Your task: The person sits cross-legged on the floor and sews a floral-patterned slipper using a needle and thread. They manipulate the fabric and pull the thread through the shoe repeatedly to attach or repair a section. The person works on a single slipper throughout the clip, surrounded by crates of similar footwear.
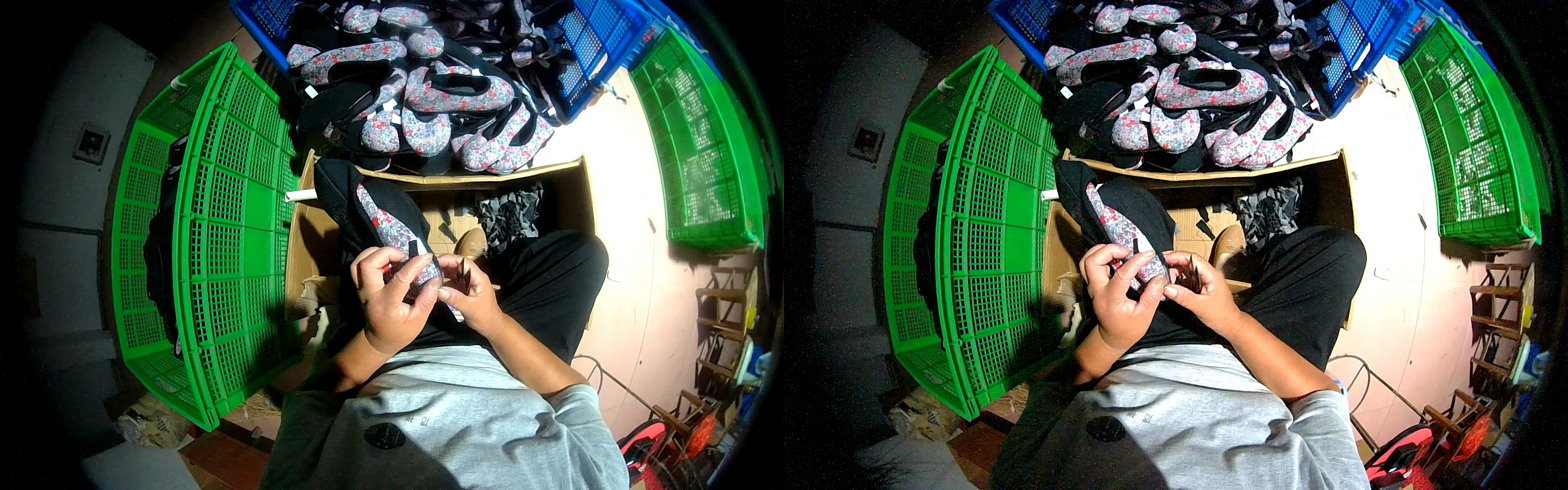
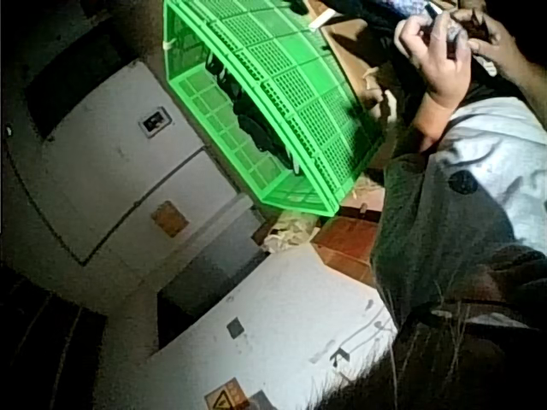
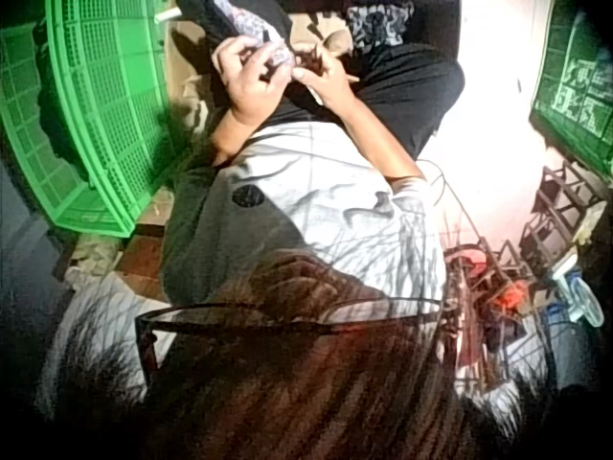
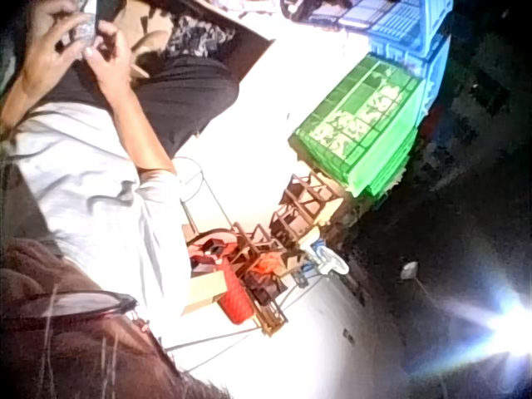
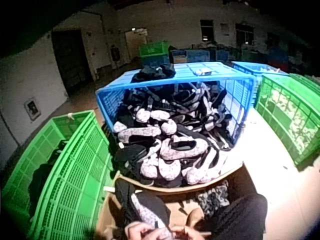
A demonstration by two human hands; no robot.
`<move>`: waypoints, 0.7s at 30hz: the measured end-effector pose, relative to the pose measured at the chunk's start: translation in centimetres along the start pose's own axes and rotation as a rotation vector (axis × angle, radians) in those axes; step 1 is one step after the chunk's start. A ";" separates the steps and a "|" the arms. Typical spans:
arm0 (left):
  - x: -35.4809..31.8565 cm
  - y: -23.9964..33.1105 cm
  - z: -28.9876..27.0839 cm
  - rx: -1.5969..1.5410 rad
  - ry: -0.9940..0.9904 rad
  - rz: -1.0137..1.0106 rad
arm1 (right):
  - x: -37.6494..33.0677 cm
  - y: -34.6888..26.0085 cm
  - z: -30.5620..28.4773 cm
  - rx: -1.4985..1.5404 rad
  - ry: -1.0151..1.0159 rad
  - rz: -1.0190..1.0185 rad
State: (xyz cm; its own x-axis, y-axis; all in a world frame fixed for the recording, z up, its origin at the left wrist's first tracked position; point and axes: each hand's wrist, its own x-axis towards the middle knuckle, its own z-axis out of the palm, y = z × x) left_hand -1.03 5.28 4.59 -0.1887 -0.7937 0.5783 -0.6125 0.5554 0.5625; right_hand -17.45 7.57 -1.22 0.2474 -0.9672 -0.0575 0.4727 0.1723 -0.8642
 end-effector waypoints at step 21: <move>-1.5 0.2 -1.4 -0.049 0.024 -0.049 | 0.4 -0.9 0.7 -0.315 -0.113 -0.215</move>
State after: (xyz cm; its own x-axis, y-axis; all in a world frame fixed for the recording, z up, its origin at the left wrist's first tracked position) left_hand 0.25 6.93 4.68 -0.1403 -0.8144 0.5631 -0.5817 0.5280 0.6187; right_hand -17.21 7.12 -0.09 0.2709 -0.9453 0.1817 0.2461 -0.1144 -0.9625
